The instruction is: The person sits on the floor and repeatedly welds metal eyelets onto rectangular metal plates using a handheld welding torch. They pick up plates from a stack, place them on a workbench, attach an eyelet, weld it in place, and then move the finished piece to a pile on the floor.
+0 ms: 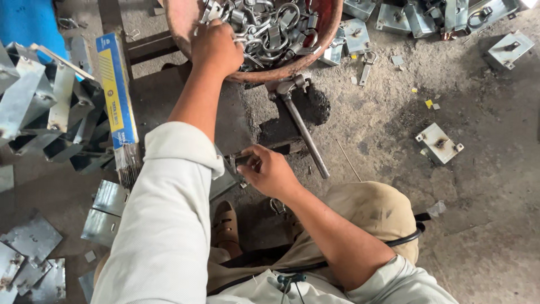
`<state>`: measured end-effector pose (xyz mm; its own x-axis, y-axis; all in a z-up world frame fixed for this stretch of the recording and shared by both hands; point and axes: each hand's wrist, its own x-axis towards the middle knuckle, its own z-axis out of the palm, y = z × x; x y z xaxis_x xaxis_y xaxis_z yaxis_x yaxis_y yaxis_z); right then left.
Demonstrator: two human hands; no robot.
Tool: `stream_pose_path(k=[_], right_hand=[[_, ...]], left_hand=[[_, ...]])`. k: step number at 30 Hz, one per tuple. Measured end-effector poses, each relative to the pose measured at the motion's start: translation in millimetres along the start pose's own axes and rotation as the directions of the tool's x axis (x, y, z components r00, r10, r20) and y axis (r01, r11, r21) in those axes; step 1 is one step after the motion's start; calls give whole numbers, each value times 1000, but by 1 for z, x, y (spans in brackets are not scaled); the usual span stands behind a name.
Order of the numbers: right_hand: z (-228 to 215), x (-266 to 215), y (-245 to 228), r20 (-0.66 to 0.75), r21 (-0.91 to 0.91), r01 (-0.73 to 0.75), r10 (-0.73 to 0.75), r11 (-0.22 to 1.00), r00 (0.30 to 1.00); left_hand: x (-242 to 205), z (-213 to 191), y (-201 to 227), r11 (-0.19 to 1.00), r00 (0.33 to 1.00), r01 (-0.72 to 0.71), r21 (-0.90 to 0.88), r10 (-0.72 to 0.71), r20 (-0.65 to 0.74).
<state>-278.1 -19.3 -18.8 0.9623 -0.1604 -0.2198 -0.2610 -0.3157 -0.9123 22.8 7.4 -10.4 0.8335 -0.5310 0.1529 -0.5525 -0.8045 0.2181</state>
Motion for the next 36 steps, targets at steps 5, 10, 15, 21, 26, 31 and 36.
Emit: stream_pose_path(k=[5,10,15,21,26,31,36], right_hand=[[-11,9,11,-40,50,28,-26,998,999],[-22,9,8,-320,215,207,-131,954,938],[-34,-4,-2,-495,-211,479,-516,852,699],[-12,-24,6,-168,-167,494,-518,853,839],[-14,-14,29,-242,-503,319,-485,803,840],[-59,1,82,-414,-740,-5,-449,673,792],[-67,6,124,-474,-459,-218,-29,861,880]], left_hand=[[-7,-8,-10,981,988,-132,-144,118,-104],[-70,-62,7,535,989,138,-834,-22,149],[-169,-72,25,137,999,13,-990,-48,6],[-245,-47,6,-121,978,143,-982,-133,158],[-268,-58,-42,120,973,142,-983,-202,116],[-265,-54,-73,499,948,145,-854,-317,-24],[-250,-34,-77,553,936,191,-811,-352,-19]])
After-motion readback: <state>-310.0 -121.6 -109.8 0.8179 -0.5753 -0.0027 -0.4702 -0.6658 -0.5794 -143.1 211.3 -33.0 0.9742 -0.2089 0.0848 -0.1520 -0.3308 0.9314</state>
